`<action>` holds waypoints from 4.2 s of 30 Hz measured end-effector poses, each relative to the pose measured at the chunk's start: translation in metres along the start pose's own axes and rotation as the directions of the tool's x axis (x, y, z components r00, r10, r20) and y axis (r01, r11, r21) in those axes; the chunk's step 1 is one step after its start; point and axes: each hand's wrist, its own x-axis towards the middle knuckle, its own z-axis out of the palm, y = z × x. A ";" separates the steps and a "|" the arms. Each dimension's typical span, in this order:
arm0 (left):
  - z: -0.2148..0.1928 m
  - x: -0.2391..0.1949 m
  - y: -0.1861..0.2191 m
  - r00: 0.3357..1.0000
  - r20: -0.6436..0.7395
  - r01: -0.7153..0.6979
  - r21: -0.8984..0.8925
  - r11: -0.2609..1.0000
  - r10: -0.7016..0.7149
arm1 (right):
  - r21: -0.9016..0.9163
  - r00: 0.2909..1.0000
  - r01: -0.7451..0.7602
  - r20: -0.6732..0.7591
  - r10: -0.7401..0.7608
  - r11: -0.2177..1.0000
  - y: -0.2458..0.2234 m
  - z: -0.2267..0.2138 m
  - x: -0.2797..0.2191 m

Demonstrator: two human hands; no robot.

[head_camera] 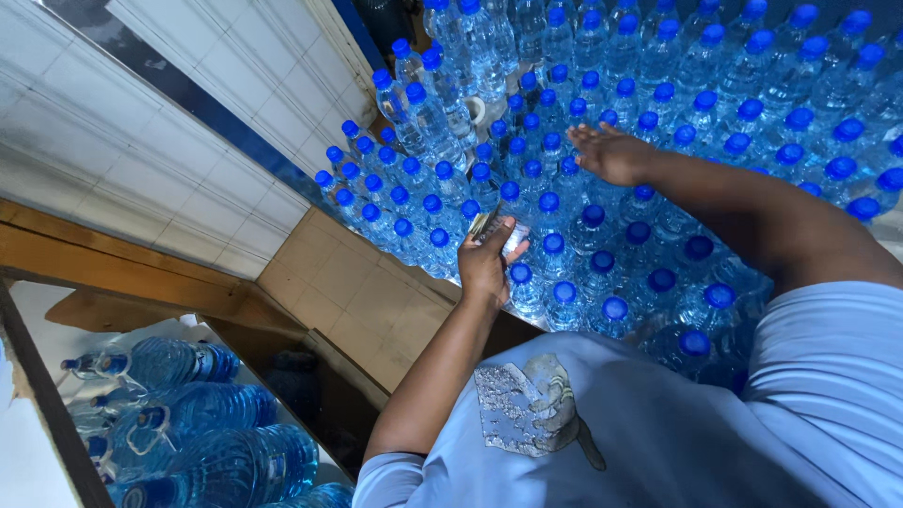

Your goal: The person applies small plastic seals to the caps of water bottles arranged in a large metal container.

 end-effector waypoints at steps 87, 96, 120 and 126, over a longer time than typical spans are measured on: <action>-0.012 -0.008 0.010 1.000 0.003 -0.007 -0.053 0.999 0.007 | 0.935 0.980 -0.192 0.170 0.099 0.299 -0.197 -0.070 -0.003; -0.017 -0.007 0.007 0.999 -0.004 -0.054 -0.033 0.998 0.054 | 0.876 0.978 -0.130 0.036 0.207 0.464 -0.208 -0.083 -0.011; -0.031 -0.003 0.016 0.998 0.041 0.047 0.053 0.998 -0.049 | 0.082 0.852 -0.337 -0.398 0.341 0.938 0.142 0.076 0.114; -0.039 -0.002 0.012 0.997 0.075 0.026 0.037 0.999 -0.028 | 0.170 0.818 -0.323 -0.445 0.365 0.931 0.124 0.088 0.123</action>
